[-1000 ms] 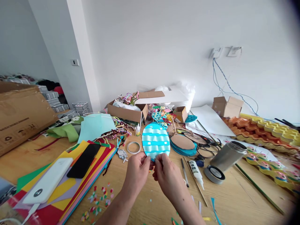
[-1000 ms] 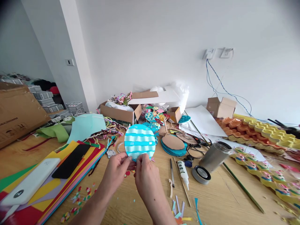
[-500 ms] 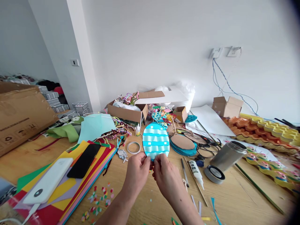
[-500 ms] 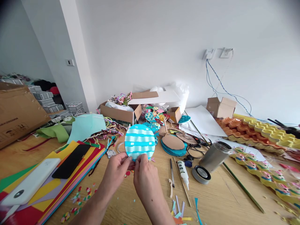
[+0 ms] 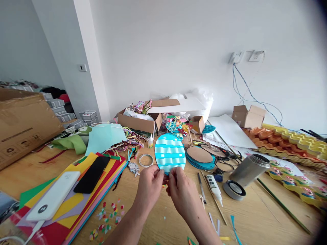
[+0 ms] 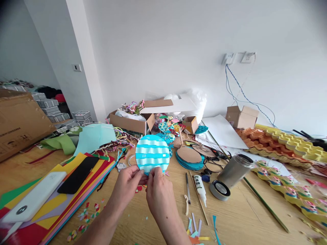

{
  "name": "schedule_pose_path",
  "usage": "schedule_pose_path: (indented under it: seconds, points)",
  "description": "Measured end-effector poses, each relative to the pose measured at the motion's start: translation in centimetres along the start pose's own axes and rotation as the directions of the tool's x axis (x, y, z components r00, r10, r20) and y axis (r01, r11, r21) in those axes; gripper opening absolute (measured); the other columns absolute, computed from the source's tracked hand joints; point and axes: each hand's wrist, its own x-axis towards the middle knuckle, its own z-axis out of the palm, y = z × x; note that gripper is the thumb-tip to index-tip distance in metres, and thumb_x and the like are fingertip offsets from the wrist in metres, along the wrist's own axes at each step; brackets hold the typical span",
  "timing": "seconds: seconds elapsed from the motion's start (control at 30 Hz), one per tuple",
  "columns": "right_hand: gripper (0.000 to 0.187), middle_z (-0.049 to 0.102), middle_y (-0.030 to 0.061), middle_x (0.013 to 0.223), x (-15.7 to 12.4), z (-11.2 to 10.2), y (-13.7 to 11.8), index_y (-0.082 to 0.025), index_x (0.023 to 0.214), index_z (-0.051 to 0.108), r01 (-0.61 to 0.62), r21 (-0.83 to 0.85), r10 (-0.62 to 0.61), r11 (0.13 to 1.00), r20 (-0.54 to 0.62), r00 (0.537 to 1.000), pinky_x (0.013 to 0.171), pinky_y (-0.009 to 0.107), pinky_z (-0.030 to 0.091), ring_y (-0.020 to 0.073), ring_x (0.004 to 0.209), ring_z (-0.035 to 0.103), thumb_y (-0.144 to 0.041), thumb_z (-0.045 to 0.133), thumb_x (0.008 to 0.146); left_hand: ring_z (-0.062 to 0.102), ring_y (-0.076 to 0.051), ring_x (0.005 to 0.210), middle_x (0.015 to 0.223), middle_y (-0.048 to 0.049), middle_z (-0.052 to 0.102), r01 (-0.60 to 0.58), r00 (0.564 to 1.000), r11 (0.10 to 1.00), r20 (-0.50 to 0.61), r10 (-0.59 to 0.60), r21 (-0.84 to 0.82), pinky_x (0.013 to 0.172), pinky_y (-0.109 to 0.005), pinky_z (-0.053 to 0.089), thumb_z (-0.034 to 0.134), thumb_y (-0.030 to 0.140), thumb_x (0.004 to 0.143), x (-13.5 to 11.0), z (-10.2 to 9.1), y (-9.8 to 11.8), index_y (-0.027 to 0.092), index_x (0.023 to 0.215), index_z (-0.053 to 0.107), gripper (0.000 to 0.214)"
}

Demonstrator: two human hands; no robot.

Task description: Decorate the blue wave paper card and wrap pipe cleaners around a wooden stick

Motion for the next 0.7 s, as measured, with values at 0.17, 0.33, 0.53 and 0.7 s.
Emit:
schedule_pose_path:
  seconds: [0.17, 0.33, 0.53, 0.7]
  points:
    - [0.017, 0.062, 0.0081, 0.066, -0.08, -0.06, 0.04, -0.023, 0.077, 0.032, -0.008, 0.003, 0.008, 1.0, -0.022, 1.0, 0.05, 0.026, 0.034, 0.0211, 0.054, 0.058, -0.032, 0.023, 0.088, 0.07, -0.023, 0.069, 0.078, -0.0084, 0.073, 0.02, 1.0, 0.998, 0.019, -0.018, -0.068, 0.06, -0.031, 0.055, 0.052, 0.032, 0.082, 0.1, 0.01, 0.17, 0.013, 0.086, 0.067, 0.024]
    - [0.017, 0.061, 0.0071, 0.064, -0.06, -0.05, 0.23, -0.023, 0.078, 0.034, 0.005, -0.005, -0.005, 1.0, -0.039, 0.999, 0.05, 0.026, 0.035, 0.0211, 0.053, 0.059, -0.031, 0.023, 0.089, 0.07, -0.025, 0.074, 0.081, -0.0091, 0.073, 0.036, 0.999, 0.998, 0.0, -0.036, -0.051, 0.067, -0.033, 0.056, 0.055, 0.034, 0.081, 0.13, -0.19, 0.09, 0.014, 0.088, 0.068, 0.025]
    - [0.017, 0.062, 0.0072, 0.064, 0.04, -0.06, 0.17, -0.022, 0.079, 0.036, 0.011, -0.025, -0.012, 1.0, -0.045, 0.999, 0.049, 0.026, 0.036, 0.0213, 0.054, 0.06, -0.03, 0.025, 0.088, 0.07, -0.025, 0.074, 0.08, -0.0088, 0.074, 0.047, 0.999, 0.998, -0.017, -0.048, -0.04, 0.068, -0.034, 0.056, 0.055, 0.035, 0.081, 0.17, -0.3, 0.08, 0.015, 0.089, 0.068, 0.025]
    - [0.016, 0.063, 0.0079, 0.065, -0.01, -0.08, 0.26, -0.022, 0.079, 0.036, 0.017, -0.006, -0.018, 1.0, -0.063, 0.998, 0.047, 0.026, 0.037, 0.021, 0.053, 0.06, -0.03, 0.026, 0.088, 0.07, -0.026, 0.075, 0.079, -0.009, 0.074, 0.047, 0.999, 0.998, -0.021, -0.048, -0.041, 0.069, -0.034, 0.056, 0.055, 0.033, 0.081, 0.3, -0.35, 0.06, 0.014, 0.088, 0.069, 0.025]
